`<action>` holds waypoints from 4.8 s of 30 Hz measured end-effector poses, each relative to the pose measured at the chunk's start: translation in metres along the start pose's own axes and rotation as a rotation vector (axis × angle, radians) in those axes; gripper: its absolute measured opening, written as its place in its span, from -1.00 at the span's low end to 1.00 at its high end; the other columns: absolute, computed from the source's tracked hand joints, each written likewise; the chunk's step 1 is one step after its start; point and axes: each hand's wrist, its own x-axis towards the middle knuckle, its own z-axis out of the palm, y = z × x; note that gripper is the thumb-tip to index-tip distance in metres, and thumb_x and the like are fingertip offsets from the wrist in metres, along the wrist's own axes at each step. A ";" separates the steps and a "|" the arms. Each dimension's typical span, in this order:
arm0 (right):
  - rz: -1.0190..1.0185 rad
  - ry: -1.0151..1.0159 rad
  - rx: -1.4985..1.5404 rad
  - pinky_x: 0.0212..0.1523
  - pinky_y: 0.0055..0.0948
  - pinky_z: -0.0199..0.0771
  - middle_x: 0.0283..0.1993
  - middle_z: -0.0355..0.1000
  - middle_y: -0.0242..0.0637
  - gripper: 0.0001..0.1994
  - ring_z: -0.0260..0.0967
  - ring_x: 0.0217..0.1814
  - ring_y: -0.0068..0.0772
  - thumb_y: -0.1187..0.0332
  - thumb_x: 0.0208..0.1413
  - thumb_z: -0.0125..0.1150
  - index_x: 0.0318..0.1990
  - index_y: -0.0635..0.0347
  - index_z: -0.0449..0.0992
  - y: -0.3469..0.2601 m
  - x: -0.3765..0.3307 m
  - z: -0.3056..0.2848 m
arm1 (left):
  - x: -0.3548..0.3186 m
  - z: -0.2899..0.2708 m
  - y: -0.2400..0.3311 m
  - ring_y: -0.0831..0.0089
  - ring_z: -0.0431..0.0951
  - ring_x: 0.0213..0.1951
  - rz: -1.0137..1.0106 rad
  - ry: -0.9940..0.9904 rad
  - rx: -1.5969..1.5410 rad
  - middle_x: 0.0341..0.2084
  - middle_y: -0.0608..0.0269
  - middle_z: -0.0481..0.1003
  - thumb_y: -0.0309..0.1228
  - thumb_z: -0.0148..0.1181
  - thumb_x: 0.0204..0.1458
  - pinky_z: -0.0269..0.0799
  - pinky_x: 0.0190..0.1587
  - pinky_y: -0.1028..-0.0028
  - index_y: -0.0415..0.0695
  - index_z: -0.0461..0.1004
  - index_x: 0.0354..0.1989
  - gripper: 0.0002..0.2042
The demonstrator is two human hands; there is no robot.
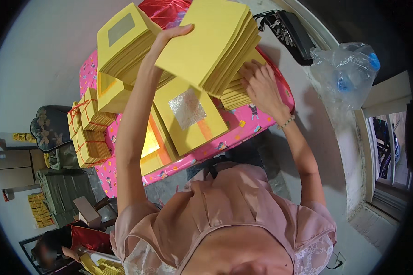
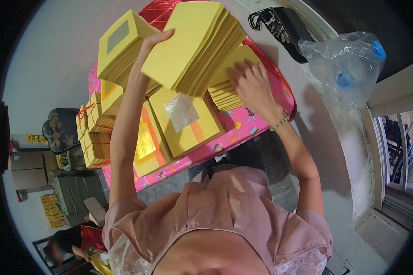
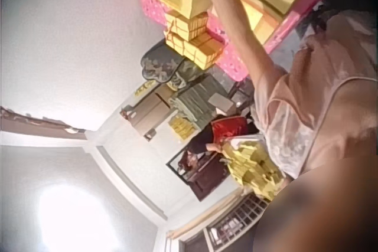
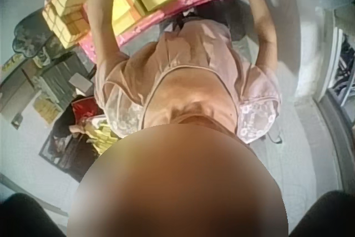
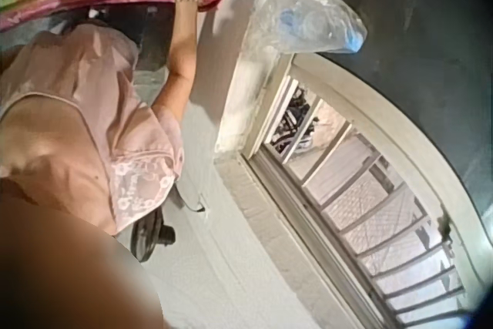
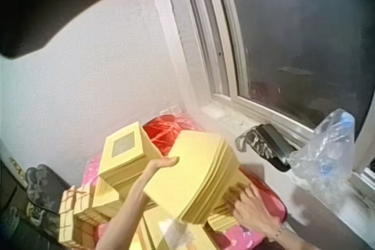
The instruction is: Bundling stacks of yellow joss paper and tying them securely with red plastic string.
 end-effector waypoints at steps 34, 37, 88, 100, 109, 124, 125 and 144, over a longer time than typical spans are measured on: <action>0.182 0.216 0.119 0.24 -0.03 0.19 0.00 0.36 -0.19 -0.72 0.33 0.14 -0.13 0.43 0.08 0.26 -0.02 0.19 0.54 -0.009 -0.067 0.036 | 0.116 0.007 -0.078 0.36 0.58 -0.06 -0.417 -0.239 0.406 -0.04 0.11 0.56 -0.03 0.46 -0.19 0.46 0.02 0.43 -0.20 0.51 0.07 -0.33; 0.309 0.274 0.250 0.25 -0.07 0.21 0.08 0.31 -0.09 -0.68 0.30 0.17 -0.07 0.43 0.12 0.23 0.04 0.23 0.48 -0.011 -0.074 0.036 | 0.118 0.008 -0.077 0.34 0.59 -0.06 -0.408 -0.247 0.402 -0.05 0.10 0.56 -0.08 0.45 -0.18 0.47 0.01 0.39 -0.19 0.49 0.09 -0.35; 0.603 -0.020 0.512 0.19 -0.06 0.21 0.11 0.28 0.13 -0.37 0.24 0.20 0.14 0.31 0.15 0.27 0.25 0.43 0.11 0.022 -0.093 0.047 | 0.121 0.034 -0.078 0.34 0.55 -0.06 -0.509 -0.383 0.589 -0.06 0.12 0.54 -0.20 0.46 -0.19 0.47 0.02 0.35 -0.23 0.43 0.11 -0.35; 0.659 -0.117 -0.122 -0.24 0.01 0.51 -0.17 0.46 -0.04 -0.83 0.49 -0.26 0.19 0.53 0.04 0.12 -0.18 0.23 0.41 0.092 -0.054 0.038 | 0.108 0.040 -0.072 0.31 0.44 0.12 -0.099 -0.454 0.847 0.10 0.03 0.45 -0.14 0.42 -0.06 0.33 0.18 0.41 -0.29 0.18 0.34 -0.17; 0.567 0.065 -0.160 -0.37 -0.04 0.50 -0.31 0.52 -0.15 -0.86 0.51 -0.37 0.10 0.30 0.25 0.08 -0.27 0.15 0.47 0.085 -0.040 0.007 | 0.097 0.037 -0.086 0.37 0.49 0.04 0.210 -0.413 0.877 0.03 0.10 0.51 -0.30 0.35 0.04 0.35 0.14 0.43 -0.15 0.24 0.35 -0.32; 0.214 0.226 0.246 -0.29 -0.15 0.44 -0.36 0.43 -0.17 -0.90 0.44 -0.30 -0.04 0.36 0.22 0.12 -0.31 0.17 0.45 -0.016 0.050 -0.022 | 0.094 0.035 -0.086 0.50 0.40 0.06 0.339 -0.446 0.887 0.08 0.22 0.45 -0.46 0.24 0.08 0.30 0.16 0.51 -0.13 0.20 0.38 -0.36; 0.218 0.184 0.257 -0.30 -0.14 0.44 -0.36 0.43 -0.16 -0.89 0.43 -0.31 -0.04 0.36 0.22 0.12 -0.31 0.18 0.44 -0.020 0.047 -0.014 | 0.093 0.033 -0.086 0.50 0.40 0.06 0.383 -0.465 0.866 0.08 0.22 0.45 -0.46 0.24 0.08 0.30 0.16 0.51 -0.13 0.20 0.38 -0.36; 0.247 0.228 0.275 -0.30 -0.14 0.39 -0.39 0.29 -0.19 -0.89 0.37 -0.31 -0.07 0.42 0.14 0.18 -0.35 0.18 0.37 -0.019 0.023 0.008 | 0.097 0.041 -0.110 0.56 0.58 -0.35 0.225 0.246 0.406 -0.33 0.17 0.64 -0.39 0.27 0.09 0.47 -0.25 0.55 -0.27 0.59 -0.11 -0.75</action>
